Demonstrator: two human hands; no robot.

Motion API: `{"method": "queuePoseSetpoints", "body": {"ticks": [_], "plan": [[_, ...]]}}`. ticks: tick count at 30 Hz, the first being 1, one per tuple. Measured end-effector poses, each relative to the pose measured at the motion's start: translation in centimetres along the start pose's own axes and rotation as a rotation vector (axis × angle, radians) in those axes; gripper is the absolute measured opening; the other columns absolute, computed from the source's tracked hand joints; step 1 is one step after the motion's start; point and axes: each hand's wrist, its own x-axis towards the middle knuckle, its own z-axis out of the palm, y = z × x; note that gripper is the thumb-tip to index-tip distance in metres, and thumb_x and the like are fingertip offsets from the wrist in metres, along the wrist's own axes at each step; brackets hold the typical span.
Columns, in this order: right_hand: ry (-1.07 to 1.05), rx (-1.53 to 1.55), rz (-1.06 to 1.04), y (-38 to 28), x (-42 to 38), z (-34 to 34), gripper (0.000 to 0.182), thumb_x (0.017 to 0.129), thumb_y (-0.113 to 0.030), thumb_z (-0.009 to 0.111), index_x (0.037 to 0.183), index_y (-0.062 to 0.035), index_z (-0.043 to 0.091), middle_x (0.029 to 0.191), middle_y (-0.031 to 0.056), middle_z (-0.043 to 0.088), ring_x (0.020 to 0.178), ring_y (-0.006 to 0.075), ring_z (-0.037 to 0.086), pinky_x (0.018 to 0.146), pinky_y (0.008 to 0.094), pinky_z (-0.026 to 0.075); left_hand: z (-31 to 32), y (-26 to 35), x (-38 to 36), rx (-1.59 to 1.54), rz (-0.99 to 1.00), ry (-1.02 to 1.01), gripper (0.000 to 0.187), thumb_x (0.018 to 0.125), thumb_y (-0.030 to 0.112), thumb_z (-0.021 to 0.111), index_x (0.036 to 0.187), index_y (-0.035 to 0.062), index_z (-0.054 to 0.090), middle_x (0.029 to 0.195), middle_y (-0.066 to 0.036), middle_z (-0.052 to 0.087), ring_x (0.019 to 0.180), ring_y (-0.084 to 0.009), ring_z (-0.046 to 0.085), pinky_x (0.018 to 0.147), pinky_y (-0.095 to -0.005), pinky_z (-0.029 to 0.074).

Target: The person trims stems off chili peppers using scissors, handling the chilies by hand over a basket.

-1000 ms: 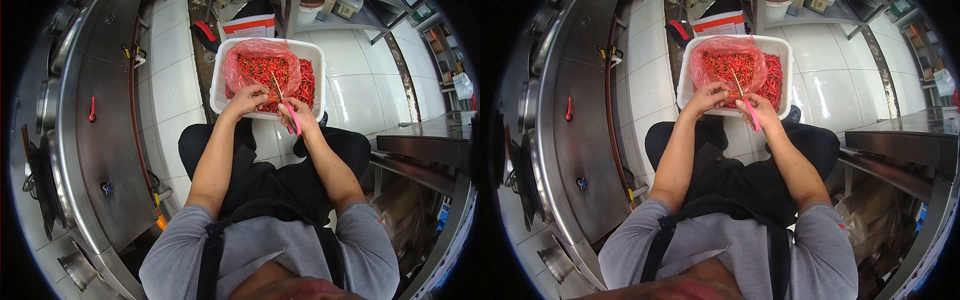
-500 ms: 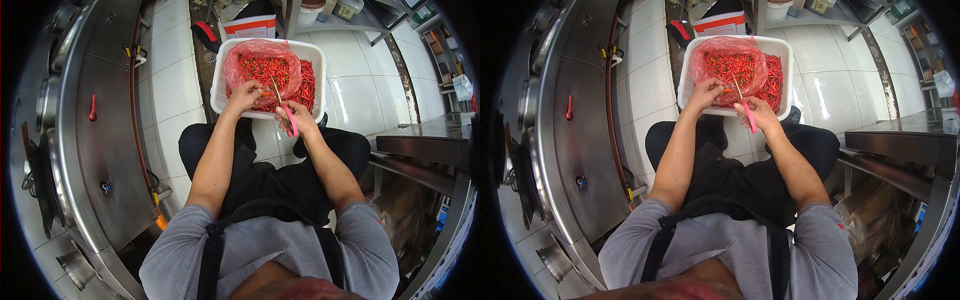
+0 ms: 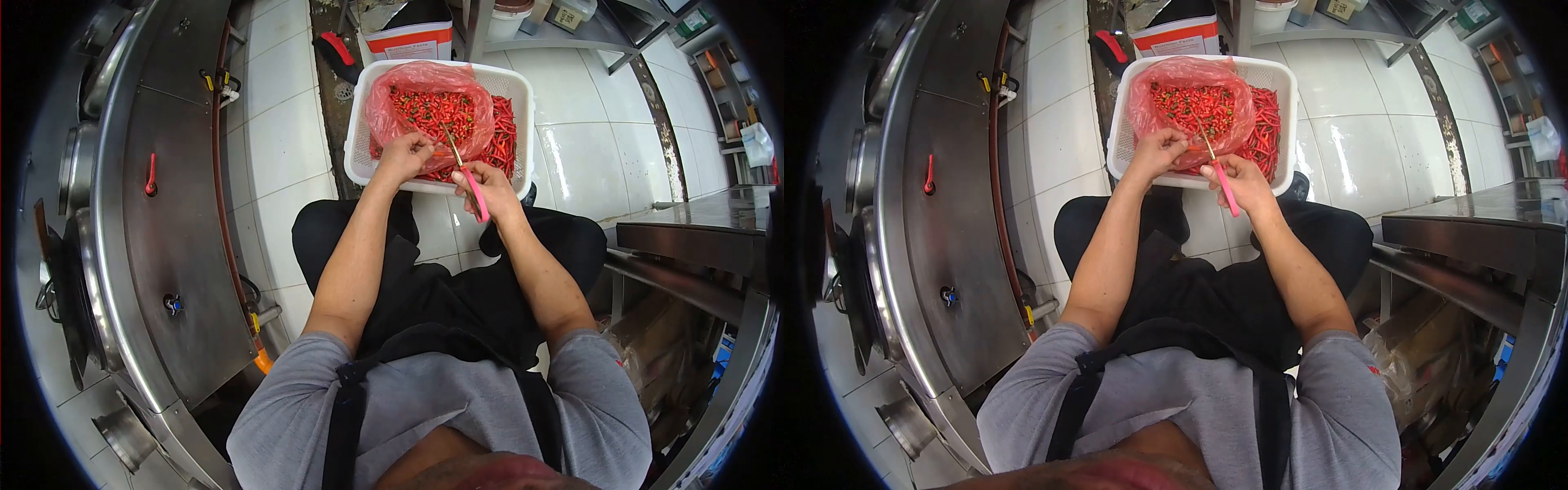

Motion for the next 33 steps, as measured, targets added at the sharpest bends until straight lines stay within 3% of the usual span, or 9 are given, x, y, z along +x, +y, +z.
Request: {"method": "queuePoseSetpoints", "body": {"ticks": [3,9,12,15,18,20,23,29,33], "plan": [[-0.002,-0.015,0.019,0.8,0.0,0.3,0.05,0.08,-0.037,0.078,0.107,0.001,0.061,0.069,0.0035,0.061,0.052,0.0106,0.058,0.044,0.0248,0.043,0.0,-0.1,0.1,-0.075,0.038,0.052,0.018,0.086,0.014,0.066,0.095,-0.0008,0.066,0.067,-0.003,0.062,0.058,-0.0113,0.059,0.055,-0.0269,0.047],[-0.018,-0.168,-0.083,0.9,0.1,0.2,0.05,0.078,-0.037,0.079,0.106,0.0012,0.062,0.069,0.0021,0.062,0.054,0.0089,0.057,0.049,0.0235,0.044,0.5,-0.6,0.1,0.069,0.057,-0.062,0.02,0.086,0.017,0.068,0.097,0.0009,0.066,0.073,-0.001,0.062,0.062,-0.0089,0.057,0.055,-0.0256,0.045],[-0.016,-0.122,0.019,0.1,-0.1,0.1,0.049,0.078,-0.035,0.08,0.105,0.0017,0.063,0.065,0.0012,0.06,0.054,0.0084,0.055,0.05,0.024,0.043,0.9,-1.1,0.5,0.129,0.085,-0.034,0.019,0.086,0.016,0.068,0.097,0.0008,0.067,0.072,-0.001,0.061,0.062,-0.0089,0.057,0.055,-0.0262,0.045],[0.018,-0.148,-0.028,0.7,0.5,-0.1,0.047,0.078,-0.033,0.079,0.105,0.0018,0.064,0.062,0.0011,0.059,0.052,0.008,0.053,0.047,0.0244,0.041,1.3,-2.1,1.8,0.147,0.052,0.056,0.022,0.082,0.019,0.069,0.098,0.0047,0.071,0.076,-0.008,0.067,0.068,-0.0166,0.063,0.067,-0.0325,0.051],[0.114,-0.211,-0.118,1.3,0.7,-0.3,0.047,0.079,-0.033,0.079,0.105,0.0028,0.063,0.063,0.0015,0.058,0.052,0.0076,0.053,0.045,0.0243,0.042,1.9,-2.2,2.4,0.101,0.076,0.217,0.029,0.084,0.016,0.067,0.11,0.0021,0.067,0.076,-0.007,0.066,0.066,-0.0144,0.063,0.063,-0.0298,0.051],[0.149,-0.154,-0.062,0.5,0.3,-0.4,0.05,0.08,-0.034,0.078,0.108,0.0036,0.061,0.067,0.0033,0.06,0.055,0.0093,0.057,0.048,0.0258,0.046,1.9,-1.3,2.1,-0.199,0.037,0.236,0.04,0.087,0.012,0.065,0.123,-0.0028,0.058,0.075,-0.005,0.065,0.064,-0.0115,0.062,0.059,-0.0261,0.05],[0.157,0.02,-0.052,0.8,0.5,-0.8,0.053,0.082,-0.037,0.076,0.112,0.0037,0.059,0.077,0.0071,0.065,0.06,0.0126,0.062,0.053,0.0263,0.051,1.8,-0.5,1.7,-0.211,0.016,0.261,0.04,0.089,0.009,0.063,0.124,-0.0064,0.054,0.074,-0.004,0.064,0.062,-0.0088,0.061,0.053,-0.0221,0.046],[0.01,0.017,0.032,1.1,0.4,-0.4,0.05,0.087,-0.035,0.071,0.118,0.0015,0.056,0.089,0.0125,0.067,0.069,0.018,0.066,0.056,0.0278,0.054,1.5,0.6,0.8,-0.485,0.012,0.158,0.019,0.091,0.009,0.061,0.107,-0.0024,0.06,0.076,-0.004,0.064,0.059,-0.008,0.058,0.05,-0.0206,0.042],[0.035,0.054,-0.009,1.2,0.4,-0.5,0.055,0.083,-0.042,0.074,0.114,0.0013,0.059,0.091,0.0113,0.068,0.07,0.0144,0.065,0.059,0.0259,0.052,2.0,1.2,-0.1,-0.583,-0.034,0.029,0.016,0.092,0.009,0.062,0.103,-0.0018,0.061,0.077,-0.003,0.064,0.058,-0.008,0.057,0.05,-0.0211,0.043]]}}
